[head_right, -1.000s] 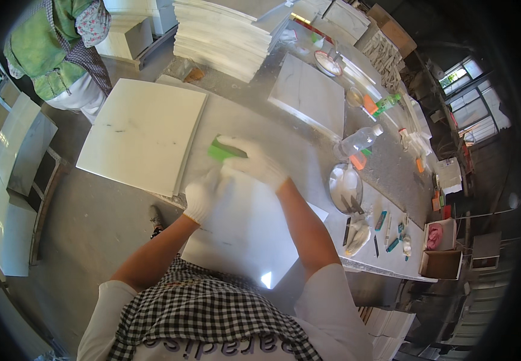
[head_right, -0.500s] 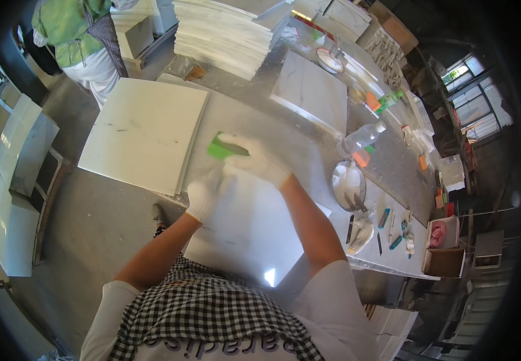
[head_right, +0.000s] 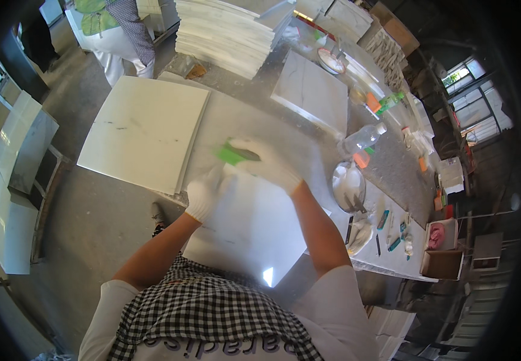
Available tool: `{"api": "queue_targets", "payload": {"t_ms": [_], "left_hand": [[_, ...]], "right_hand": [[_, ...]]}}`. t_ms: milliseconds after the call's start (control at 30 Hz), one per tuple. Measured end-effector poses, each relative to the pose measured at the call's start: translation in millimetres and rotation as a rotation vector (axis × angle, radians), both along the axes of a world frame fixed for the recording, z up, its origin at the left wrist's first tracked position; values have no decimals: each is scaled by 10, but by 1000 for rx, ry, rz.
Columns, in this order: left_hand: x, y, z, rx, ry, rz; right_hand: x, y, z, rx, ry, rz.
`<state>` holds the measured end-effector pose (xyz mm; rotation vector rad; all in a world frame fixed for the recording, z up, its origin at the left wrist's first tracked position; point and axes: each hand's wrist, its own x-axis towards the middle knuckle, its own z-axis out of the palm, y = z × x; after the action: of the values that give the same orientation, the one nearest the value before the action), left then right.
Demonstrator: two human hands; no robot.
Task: The person wipes a white tile with a cloth, then uses a green plastic scraper to remove residue from the tile surface. The person continues to wipe and scrape the tile repeatedly, handling it with gloved hands.
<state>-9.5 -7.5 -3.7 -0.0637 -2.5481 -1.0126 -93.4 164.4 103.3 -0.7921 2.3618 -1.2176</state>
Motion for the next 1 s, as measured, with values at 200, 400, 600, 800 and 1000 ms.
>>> {"api": "queue_targets", "payload": {"t_ms": [200, 400, 600, 800, 1000], "left_hand": [[22, 10, -36, 11, -72, -12], [-2, 0, 34, 21, 13, -1], [-1, 5, -45, 3, -9, 4], [-8, 12, -43, -8, 66, 22], [-1, 2, -31, 5, -63, -5]], "right_hand": [[79, 246, 12, -20, -84, -16], [-101, -196, -50, -141, -87, 43], [-44, 267, -2, -111, -334, -8], [-183, -136, -127, -162, -222, 11], [-88, 209, 73, -79, -316, 33]]}}
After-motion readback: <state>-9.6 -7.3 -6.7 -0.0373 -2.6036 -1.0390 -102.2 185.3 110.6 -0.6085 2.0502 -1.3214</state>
